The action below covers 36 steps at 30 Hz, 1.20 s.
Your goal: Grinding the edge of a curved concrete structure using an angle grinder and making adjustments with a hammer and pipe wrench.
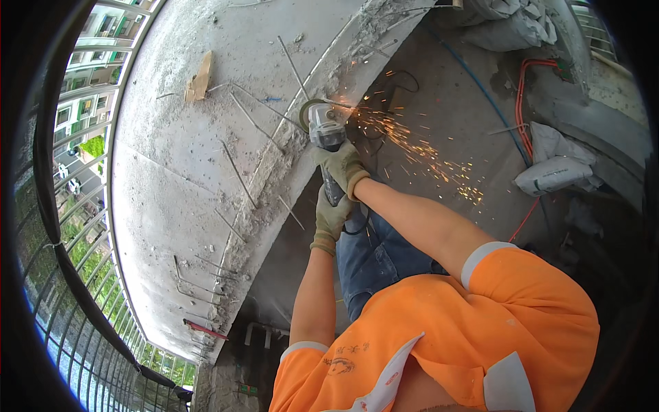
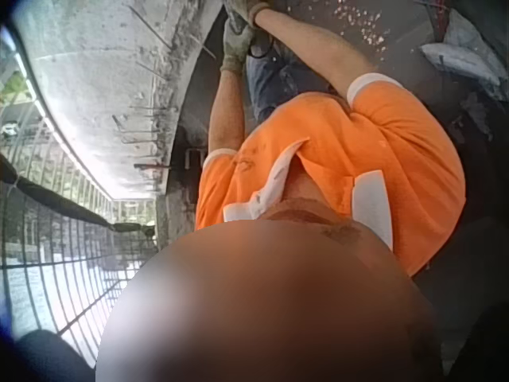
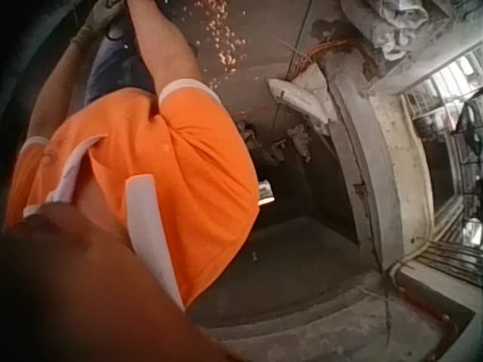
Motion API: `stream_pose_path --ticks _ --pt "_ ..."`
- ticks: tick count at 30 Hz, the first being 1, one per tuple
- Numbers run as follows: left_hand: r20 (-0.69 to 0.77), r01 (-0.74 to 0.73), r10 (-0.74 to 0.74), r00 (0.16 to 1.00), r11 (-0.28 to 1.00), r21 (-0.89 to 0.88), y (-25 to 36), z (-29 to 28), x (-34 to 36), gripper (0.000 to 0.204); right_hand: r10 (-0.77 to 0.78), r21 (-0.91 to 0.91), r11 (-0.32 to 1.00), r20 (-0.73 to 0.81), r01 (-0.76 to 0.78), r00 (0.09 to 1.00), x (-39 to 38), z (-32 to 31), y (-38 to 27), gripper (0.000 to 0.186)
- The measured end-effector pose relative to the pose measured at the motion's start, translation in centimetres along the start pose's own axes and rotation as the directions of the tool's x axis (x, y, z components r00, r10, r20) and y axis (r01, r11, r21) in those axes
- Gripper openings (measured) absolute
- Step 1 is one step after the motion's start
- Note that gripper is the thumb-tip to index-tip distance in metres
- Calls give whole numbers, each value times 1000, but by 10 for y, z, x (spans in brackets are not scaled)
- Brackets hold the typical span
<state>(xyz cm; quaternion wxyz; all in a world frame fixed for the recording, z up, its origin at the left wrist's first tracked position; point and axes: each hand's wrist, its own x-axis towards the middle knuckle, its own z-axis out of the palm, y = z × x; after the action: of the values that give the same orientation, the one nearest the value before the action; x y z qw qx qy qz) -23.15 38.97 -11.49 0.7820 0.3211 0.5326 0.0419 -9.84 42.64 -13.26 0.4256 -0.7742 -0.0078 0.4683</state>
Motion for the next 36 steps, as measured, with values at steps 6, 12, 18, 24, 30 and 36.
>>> stream_pose_path --ticks 6,12,18,24,30,36 --pt "-20 -33 33 999 999 -9 2 1 0 54 -18 -6 1000 12 18 1000 2 3 4 46" --pt "-9 -20 20 1000 1000 -5 7 5 0 52 -83 -43 996 -9 82 997 11 4 13 47" --pt "3 -12 12 1000 999 -36 9 4 -2 49 -19 -44 999 8 19 1000 6 4 7 48" --pt "-15 0 0 1000 999 -40 8 3 1 44 -48 -35 998 17 49 999 4 5 -2 47" --pt "-3 -20 19 1000 999 -50 12 3 3 42 -9 -16 1000 -12 9 1000 5 7 -5 45" --pt "-6 -19 19 1000 999 -49 10 2 4 42 -40 12 999 -12 40 999 3 9 -8 47"
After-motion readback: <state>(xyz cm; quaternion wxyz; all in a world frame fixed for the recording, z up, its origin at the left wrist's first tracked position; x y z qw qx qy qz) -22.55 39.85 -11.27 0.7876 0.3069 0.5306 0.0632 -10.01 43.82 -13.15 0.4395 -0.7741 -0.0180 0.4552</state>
